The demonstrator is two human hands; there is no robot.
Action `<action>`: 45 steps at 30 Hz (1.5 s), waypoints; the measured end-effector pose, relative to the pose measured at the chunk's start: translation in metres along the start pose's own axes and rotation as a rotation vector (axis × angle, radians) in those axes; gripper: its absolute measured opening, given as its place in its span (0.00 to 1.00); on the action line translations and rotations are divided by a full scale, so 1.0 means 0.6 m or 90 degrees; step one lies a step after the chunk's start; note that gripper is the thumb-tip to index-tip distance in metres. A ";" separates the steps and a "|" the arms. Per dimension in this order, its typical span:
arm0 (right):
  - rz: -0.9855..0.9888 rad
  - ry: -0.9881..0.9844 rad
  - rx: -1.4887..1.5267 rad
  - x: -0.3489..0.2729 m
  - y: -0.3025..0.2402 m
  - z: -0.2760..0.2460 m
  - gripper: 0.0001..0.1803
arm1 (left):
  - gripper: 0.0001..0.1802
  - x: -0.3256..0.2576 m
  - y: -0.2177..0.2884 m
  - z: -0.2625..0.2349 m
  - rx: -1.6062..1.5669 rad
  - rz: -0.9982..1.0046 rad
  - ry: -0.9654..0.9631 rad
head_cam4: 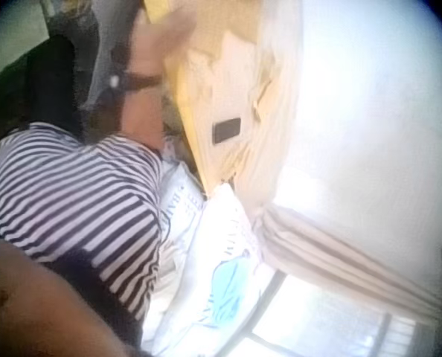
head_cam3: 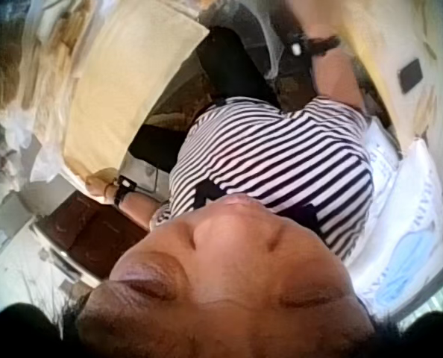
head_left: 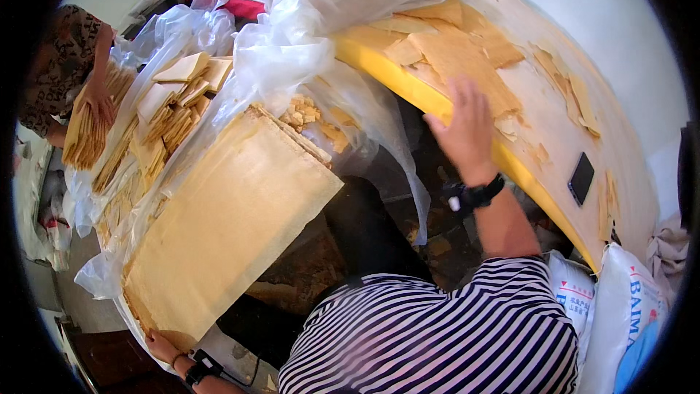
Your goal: Inspecting and sorting thin sheets of dried food product.
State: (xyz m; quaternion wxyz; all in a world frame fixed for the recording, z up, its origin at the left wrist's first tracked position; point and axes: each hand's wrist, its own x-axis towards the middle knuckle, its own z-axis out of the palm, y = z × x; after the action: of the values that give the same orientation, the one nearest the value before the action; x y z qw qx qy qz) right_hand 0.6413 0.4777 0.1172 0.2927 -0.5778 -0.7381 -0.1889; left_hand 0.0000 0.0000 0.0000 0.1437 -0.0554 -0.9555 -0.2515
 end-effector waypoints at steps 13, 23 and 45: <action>0.013 -0.339 0.000 0.087 0.169 -0.035 0.15 | 0.21 -0.005 -0.027 0.024 -0.009 0.046 0.028; -0.183 0.236 0.044 0.103 0.002 -0.124 0.12 | 0.22 -0.002 -0.058 0.039 -0.004 0.025 0.051; -0.807 -0.194 0.565 -0.106 -0.537 0.091 0.17 | 0.20 -0.061 -0.009 -0.036 -0.269 -0.018 -0.093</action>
State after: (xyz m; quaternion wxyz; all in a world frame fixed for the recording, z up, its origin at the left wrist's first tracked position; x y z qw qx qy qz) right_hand 0.3292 0.3802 0.0536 0.2279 0.1040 -0.9653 0.0738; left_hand 0.0391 -0.0168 0.0047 0.0557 -0.0888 -0.8902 -0.4433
